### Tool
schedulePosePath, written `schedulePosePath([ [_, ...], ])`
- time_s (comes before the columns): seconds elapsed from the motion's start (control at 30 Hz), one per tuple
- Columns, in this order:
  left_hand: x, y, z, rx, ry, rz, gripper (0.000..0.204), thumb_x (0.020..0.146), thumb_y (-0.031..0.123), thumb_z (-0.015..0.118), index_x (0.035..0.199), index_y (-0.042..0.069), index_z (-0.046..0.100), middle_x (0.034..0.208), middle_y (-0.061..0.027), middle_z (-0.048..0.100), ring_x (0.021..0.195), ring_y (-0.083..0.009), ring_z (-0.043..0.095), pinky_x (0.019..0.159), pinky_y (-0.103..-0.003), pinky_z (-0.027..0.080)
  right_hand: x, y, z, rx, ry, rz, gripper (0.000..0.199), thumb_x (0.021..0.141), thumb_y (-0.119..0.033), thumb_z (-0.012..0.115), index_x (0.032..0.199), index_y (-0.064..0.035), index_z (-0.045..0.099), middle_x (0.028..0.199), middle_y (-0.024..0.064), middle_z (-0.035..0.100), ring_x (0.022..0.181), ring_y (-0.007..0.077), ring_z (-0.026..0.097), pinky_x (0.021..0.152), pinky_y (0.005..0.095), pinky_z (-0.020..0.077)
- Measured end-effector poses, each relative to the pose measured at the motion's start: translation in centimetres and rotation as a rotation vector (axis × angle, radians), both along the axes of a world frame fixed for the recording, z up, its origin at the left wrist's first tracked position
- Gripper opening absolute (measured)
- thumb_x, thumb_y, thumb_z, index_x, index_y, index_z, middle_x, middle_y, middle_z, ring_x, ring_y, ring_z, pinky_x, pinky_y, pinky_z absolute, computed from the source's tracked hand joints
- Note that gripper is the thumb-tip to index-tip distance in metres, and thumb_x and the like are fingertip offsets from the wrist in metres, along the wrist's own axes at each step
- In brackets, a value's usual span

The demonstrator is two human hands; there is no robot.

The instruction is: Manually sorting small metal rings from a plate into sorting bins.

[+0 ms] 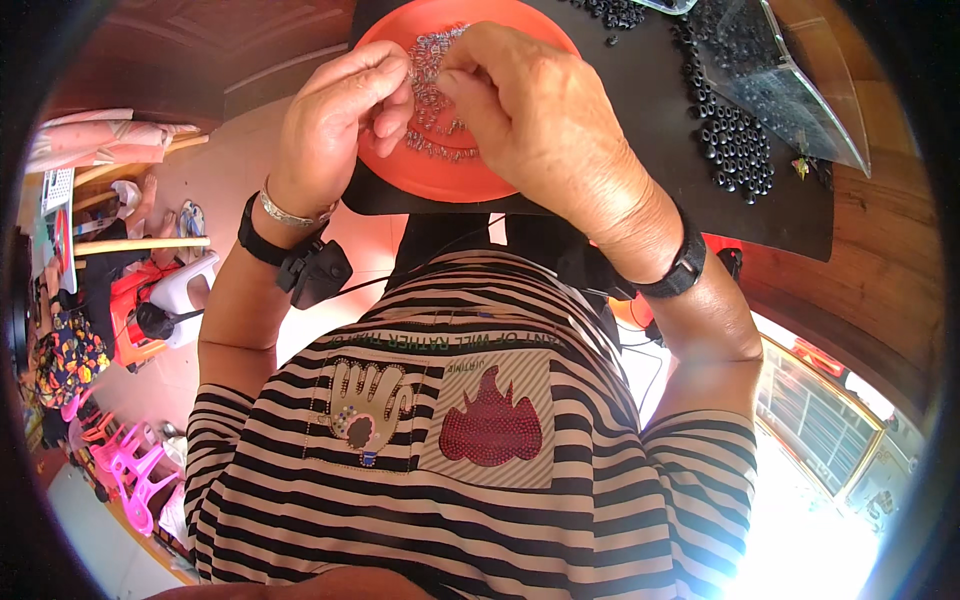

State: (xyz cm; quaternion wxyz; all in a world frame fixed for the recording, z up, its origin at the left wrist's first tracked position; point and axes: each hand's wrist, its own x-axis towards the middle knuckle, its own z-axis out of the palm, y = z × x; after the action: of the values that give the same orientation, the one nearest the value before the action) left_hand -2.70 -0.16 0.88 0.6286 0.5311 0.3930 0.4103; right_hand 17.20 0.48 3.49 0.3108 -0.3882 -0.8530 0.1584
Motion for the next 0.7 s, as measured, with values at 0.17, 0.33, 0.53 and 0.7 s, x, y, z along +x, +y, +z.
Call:
schedulePosePath([
  [0.17,0.0,0.0,-0.2,0.054,-0.041,0.022,0.028,0.1,0.028,0.046,0.093,0.004,0.056,0.071,-0.0013,0.05,0.063,-0.0112,0.047,0.059,-0.024,0.037,0.7,0.4,0.6,-0.445,0.081,-0.057,0.015,0.094,-0.011,0.062,0.103,-0.0001,0.062,0.086,0.0041,0.064,0.081,0.0093,0.06,0.075,0.0243,0.0481],
  [0.33,0.1,0.1,-0.3,0.147,-0.097,0.021,0.022,0.1,0.026,0.05,0.099,0.005,0.056,0.074,-0.0002,0.055,0.063,-0.0087,0.051,0.059,-0.022,0.04,0.7,0.3,0.9,-0.541,0.169,-0.018,0.016,0.095,-0.012,0.062,0.106,0.0006,0.062,0.091,0.0012,0.063,0.086,0.006,0.056,0.079,0.022,0.046],
  [0.53,0.1,-0.2,-0.6,0.298,-0.013,0.03,0.021,0.1,0.023,0.047,0.103,0.004,0.054,0.079,-0.0018,0.055,0.07,-0.0108,0.053,0.068,-0.025,0.04,0.6,0.4,0.5,-0.388,0.173,-0.081,0.021,0.098,-0.018,0.059,0.105,0.001,0.062,0.089,0.0023,0.064,0.084,0.0089,0.058,0.078,0.0233,0.0469],
  [0.7,0.7,-0.5,-0.7,0.418,0.015,0.064,0.012,0.098,0.013,0.051,0.102,0.002,0.052,0.079,-0.0036,0.057,0.07,-0.0118,0.053,0.067,-0.027,0.045,-0.4,0.0,0.6,-0.592,0.298,0.038,0.03,0.102,-0.027,0.052,0.101,0.0013,0.063,0.086,0.0022,0.064,0.08,0.0103,0.059,0.075,0.0245,0.0476],
])
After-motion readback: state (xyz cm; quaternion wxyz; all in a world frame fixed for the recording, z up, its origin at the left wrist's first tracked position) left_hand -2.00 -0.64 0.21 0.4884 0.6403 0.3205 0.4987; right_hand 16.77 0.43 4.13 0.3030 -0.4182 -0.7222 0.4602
